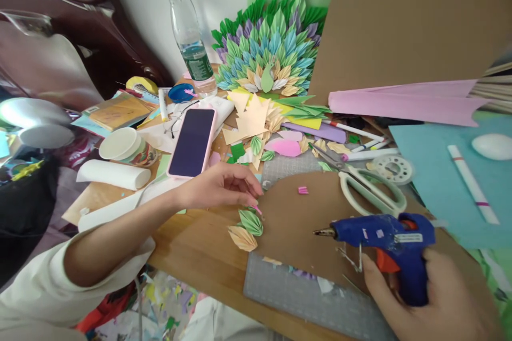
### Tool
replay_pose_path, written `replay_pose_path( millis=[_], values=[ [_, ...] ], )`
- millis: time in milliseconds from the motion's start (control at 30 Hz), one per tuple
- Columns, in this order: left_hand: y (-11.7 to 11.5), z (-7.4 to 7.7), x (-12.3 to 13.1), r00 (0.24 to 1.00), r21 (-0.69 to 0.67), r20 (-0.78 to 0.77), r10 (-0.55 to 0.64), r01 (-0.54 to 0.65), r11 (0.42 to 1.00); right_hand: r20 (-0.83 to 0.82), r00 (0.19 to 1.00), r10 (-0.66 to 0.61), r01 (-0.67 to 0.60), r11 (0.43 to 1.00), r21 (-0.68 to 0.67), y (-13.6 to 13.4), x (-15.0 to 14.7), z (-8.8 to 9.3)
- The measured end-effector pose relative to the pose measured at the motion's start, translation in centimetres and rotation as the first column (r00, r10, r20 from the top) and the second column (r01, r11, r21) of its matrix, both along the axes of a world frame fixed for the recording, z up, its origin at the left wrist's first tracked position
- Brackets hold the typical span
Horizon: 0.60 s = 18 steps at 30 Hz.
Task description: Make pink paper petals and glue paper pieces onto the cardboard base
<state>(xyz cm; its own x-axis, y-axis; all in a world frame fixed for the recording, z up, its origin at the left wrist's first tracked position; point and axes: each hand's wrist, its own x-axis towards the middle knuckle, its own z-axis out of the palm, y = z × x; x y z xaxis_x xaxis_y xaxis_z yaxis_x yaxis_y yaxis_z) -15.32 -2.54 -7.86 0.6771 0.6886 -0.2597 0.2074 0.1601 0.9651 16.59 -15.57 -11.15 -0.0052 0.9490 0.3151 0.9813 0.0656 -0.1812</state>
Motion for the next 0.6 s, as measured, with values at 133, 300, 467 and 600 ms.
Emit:
replay_pose_path(
  millis=[133, 300, 467, 600],
  values=[
    [0.3, -0.1, 0.2, 1.000, -0.074, -0.014, -0.026, 0.025, 0.997, 0.020, 0.998, -0.061, 0.061, 0.998, -0.007, -0.4, -0.4, -0.3],
    [0.3, -0.1, 0.6, 1.000, -0.120, -0.025, -0.007, 0.004, 0.993, -0.021, 0.990, -0.142, 0.142, 0.990, -0.025, -0.9, -0.7, -0.6],
    [-0.1, 0.0, 1.1, 0.994, -0.170, -0.099, 0.048, -0.064, 0.983, -0.025, 0.994, -0.108, 0.108, 0.994, -0.034, -0.6, -0.5, -0.4],
    [-0.7, 0.4, 1.6, 0.980, -0.207, -0.181, 0.084, -0.121, 0.971, -0.059, 0.986, -0.158, 0.155, 0.986, -0.057, -0.9, -0.8, -0.6]
  ],
)
